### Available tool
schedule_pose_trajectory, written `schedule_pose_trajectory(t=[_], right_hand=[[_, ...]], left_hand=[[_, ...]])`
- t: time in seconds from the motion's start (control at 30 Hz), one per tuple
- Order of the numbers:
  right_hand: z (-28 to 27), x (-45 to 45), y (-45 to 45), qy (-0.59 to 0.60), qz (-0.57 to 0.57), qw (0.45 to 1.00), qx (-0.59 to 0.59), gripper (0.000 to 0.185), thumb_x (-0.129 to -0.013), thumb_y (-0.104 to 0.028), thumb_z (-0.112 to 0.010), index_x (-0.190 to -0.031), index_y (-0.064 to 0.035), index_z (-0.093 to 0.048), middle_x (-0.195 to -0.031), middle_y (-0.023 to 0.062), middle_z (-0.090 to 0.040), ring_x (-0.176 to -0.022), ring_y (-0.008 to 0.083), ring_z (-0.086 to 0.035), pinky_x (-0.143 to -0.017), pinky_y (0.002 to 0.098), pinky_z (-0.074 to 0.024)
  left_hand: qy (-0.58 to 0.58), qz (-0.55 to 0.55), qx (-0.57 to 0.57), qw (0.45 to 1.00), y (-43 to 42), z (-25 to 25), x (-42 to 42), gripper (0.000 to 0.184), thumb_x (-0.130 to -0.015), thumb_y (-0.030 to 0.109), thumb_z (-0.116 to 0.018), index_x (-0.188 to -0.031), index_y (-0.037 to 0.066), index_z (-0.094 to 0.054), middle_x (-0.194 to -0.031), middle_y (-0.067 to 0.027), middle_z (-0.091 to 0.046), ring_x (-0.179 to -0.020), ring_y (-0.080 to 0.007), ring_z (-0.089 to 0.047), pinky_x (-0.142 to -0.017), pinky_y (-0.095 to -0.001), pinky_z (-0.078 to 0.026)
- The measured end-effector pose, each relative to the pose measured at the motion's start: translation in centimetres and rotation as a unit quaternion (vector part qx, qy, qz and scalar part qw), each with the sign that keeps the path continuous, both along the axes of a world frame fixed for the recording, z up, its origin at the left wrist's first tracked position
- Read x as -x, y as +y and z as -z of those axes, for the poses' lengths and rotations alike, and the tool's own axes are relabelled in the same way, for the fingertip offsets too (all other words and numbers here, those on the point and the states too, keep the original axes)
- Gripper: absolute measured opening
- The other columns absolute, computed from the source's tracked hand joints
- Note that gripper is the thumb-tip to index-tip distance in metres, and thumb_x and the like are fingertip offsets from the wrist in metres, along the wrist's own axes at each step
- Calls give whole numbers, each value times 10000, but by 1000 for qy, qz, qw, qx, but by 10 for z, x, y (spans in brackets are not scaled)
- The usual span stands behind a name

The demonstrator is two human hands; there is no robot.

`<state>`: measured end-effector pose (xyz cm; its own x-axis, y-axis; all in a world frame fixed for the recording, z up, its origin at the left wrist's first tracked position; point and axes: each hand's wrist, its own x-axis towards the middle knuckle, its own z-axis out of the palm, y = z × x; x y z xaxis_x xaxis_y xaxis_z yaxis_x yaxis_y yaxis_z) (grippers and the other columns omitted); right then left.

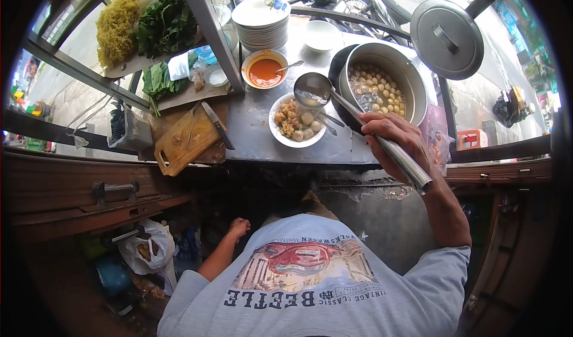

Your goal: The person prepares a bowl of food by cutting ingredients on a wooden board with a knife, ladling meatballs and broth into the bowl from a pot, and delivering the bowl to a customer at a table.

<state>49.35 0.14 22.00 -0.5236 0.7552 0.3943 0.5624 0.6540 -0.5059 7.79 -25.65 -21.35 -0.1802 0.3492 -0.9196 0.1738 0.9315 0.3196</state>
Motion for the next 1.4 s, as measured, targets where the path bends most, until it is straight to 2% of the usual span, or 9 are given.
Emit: schedule_pose_trajectory(t=[0.27,0.5,0.6,0.77,0.9,1.0,1.07,1.23,1.4], right_hand=[[2,1,6,-14,-8,999,-29,204,-811,3,-711,-982,-64,-623,-1091,156,-689,-943,314,-688,-792,400,-548],[-5,-12,11,162,151,963,156,106,-934,-65,-631,-1039,-46,-637,-1117,147,-697,-1030,229,-680,-888,345,-532],[-4,-13,4,122,113,980,107,100,-941,-65,-623,-1038,-43,-636,-1117,145,-695,-1020,226,-678,-881,355,-536],[7,-11,-17,-14,-35,999,-5,269,-769,44,-713,-1007,-34,-614,-1147,182,-666,-965,333,-673,-793,390,-545],[22,-13,-36,-133,-128,981,-51,313,-720,-28,-727,-997,-39,-582,-1241,165,-601,-1038,330,-634,-801,405,-575],[23,-21,-32,-146,-104,981,-80,320,-717,-25,-731,-1000,-33,-580,-1251,165,-601,-1035,337,-636,-800,406,-575],[19,-34,-19,-63,-28,993,-98,275,-782,-2,-723,-1030,-29,-609,-1182,171,-651,-1013,312,-659,-812,375,-568],[1,-100,11,163,270,947,65,108,-976,-68,-574,-1054,-30,-638,-1079,102,-698,-932,165,-665,-811,296,-537],[53,-128,13,18,284,957,51,96,-949,-76,-609,-1012,-17,-652,-970,113,-704,-865,189,-683,-769,315,-537]], left_hand=[[-1,8,0,1000,0,0,2,209,-946,248,-575,-1047,69,-612,-984,-70,-685,-886,-178,-668,-697,-330,-500],[-2,-2,3,1000,-2,1,4,217,-942,243,-575,-1057,63,-611,-981,-71,-680,-895,-181,-665,-704,-343,-498],[-2,0,5,1000,-2,4,4,217,-940,244,-575,-1052,62,-614,-983,-73,-681,-893,-183,-664,-711,-349,-500],[1,11,4,1000,3,3,3,222,-935,247,-573,-1040,57,-619,-981,-77,-683,-885,-185,-663,-719,-350,-501],[2,16,-1,1000,9,2,2,227,-930,250,-568,-1036,56,-620,-978,-81,-684,-885,-186,-664,-721,-353,-499],[0,18,-2,1000,13,3,2,224,-926,250,-568,-1030,58,-620,-973,-81,-683,-882,-186,-663,-715,-358,-495],[2,17,-2,1000,17,1,2,221,-925,250,-570,-1025,60,-620,-970,-80,-681,-877,-185,-661,-710,-359,-493],[3,15,13,1000,17,2,-4,216,-930,254,-577,-1026,66,-619,-981,-72,-676,-868,-185,-654,-707,-356,-486],[-3,15,28,999,14,-2,-12,222,-939,263,-573,-1039,70,-616,-995,-66,-671,-894,-182,-650,-725,-343,-490]])
